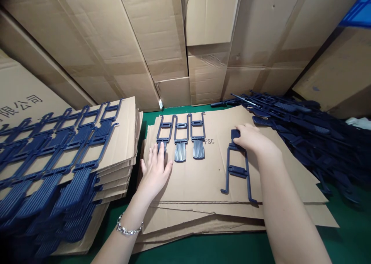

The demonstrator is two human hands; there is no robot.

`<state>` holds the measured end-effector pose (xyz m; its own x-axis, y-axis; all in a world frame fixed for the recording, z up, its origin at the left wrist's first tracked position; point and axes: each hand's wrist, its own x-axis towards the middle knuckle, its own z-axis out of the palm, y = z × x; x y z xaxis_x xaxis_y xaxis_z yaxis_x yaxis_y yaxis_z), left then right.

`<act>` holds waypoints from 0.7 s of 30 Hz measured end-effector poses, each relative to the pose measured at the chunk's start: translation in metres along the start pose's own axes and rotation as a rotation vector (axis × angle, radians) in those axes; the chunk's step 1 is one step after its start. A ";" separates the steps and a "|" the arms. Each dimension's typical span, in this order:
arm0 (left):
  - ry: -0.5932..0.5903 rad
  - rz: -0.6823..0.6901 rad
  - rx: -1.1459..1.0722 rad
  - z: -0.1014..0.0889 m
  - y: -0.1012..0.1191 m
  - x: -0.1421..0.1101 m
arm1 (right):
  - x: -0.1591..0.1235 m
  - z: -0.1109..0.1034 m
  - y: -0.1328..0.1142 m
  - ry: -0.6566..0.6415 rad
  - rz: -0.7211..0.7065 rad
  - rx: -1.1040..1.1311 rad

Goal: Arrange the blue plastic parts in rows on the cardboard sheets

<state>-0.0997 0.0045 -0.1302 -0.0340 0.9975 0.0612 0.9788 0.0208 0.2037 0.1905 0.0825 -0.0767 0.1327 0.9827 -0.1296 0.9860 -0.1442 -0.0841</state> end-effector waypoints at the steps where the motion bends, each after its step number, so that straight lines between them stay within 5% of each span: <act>1: 0.002 0.009 0.002 0.001 0.000 0.000 | 0.002 0.001 0.001 -0.018 -0.032 0.011; 9: -0.022 0.022 0.056 0.000 0.000 0.002 | 0.006 0.011 -0.004 0.007 -0.092 0.065; 21: -0.054 0.009 0.044 -0.002 0.002 0.001 | 0.008 0.020 -0.012 0.145 0.097 0.215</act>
<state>-0.0978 0.0058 -0.1279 -0.0152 0.9998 0.0100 0.9871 0.0134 0.1597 0.1779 0.0902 -0.0966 0.2539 0.9672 -0.0054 0.9257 -0.2447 -0.2885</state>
